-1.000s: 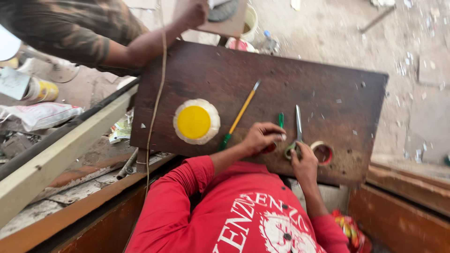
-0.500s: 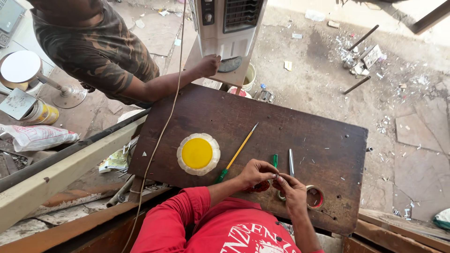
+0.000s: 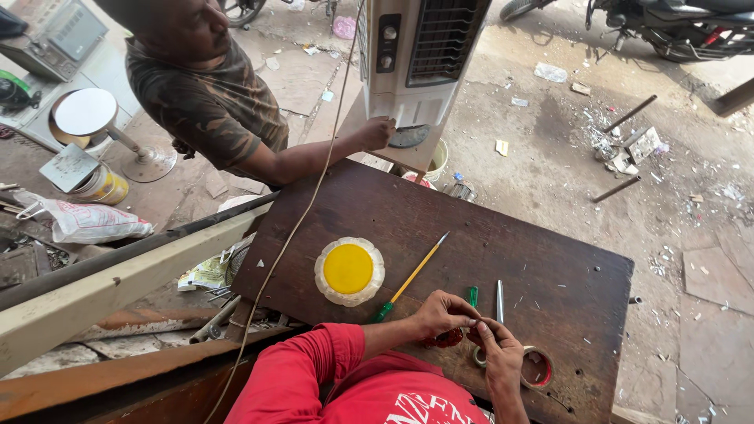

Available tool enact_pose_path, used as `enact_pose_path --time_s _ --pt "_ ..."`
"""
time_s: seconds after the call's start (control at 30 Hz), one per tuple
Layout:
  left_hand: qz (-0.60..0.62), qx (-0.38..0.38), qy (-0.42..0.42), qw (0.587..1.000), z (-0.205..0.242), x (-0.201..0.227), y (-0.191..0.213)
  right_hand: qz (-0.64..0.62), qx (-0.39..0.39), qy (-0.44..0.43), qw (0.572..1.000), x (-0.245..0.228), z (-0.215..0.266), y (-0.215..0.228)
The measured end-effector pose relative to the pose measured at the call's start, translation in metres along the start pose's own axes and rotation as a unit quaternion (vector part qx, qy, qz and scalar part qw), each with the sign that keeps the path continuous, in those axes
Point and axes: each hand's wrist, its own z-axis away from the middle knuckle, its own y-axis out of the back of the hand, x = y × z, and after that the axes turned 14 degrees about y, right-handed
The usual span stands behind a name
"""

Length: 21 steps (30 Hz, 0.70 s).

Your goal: The person assembles a small electrical component by wrapping copper wire around a metal core and securing it with tape. They use a screwdriver to adjust the assembly and scissors to trim the wire. The person places the finished component into a drawer at the end.

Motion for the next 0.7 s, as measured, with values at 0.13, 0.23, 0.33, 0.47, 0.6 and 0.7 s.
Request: enact_pose_path --time_s 0.13,0.23,0.33,0.47,0.6,0.7 --pt "-0.023 -0.004 -0.009 1.000 0.001 -0.002 0.003 -0.004 -0.006 -0.015 1.000 -0.003 -0.002 -0.003" --pt "-0.030 0.010 -0.019 0.999 0.007 0.003 0.002 0.006 0.017 -0.001 1.000 -0.011 0.001 -0.015" --pt "-0.034 0.039 -0.033 0.998 0.017 0.007 -0.011 0.174 0.026 0.022 0.984 -0.024 0.016 -0.023" --pt "-0.047 0.080 -0.043 0.995 0.022 0.013 -0.017 0.265 0.014 0.098 0.959 -0.036 0.020 -0.034" --pt "-0.204 0.186 -0.221 0.935 0.019 0.004 -0.017 0.415 -0.044 0.202 0.886 -0.037 0.023 -0.030" --pt "-0.108 0.138 -0.120 0.977 0.010 -0.005 -0.015 0.329 -0.042 0.212 0.919 -0.030 0.019 -0.026"
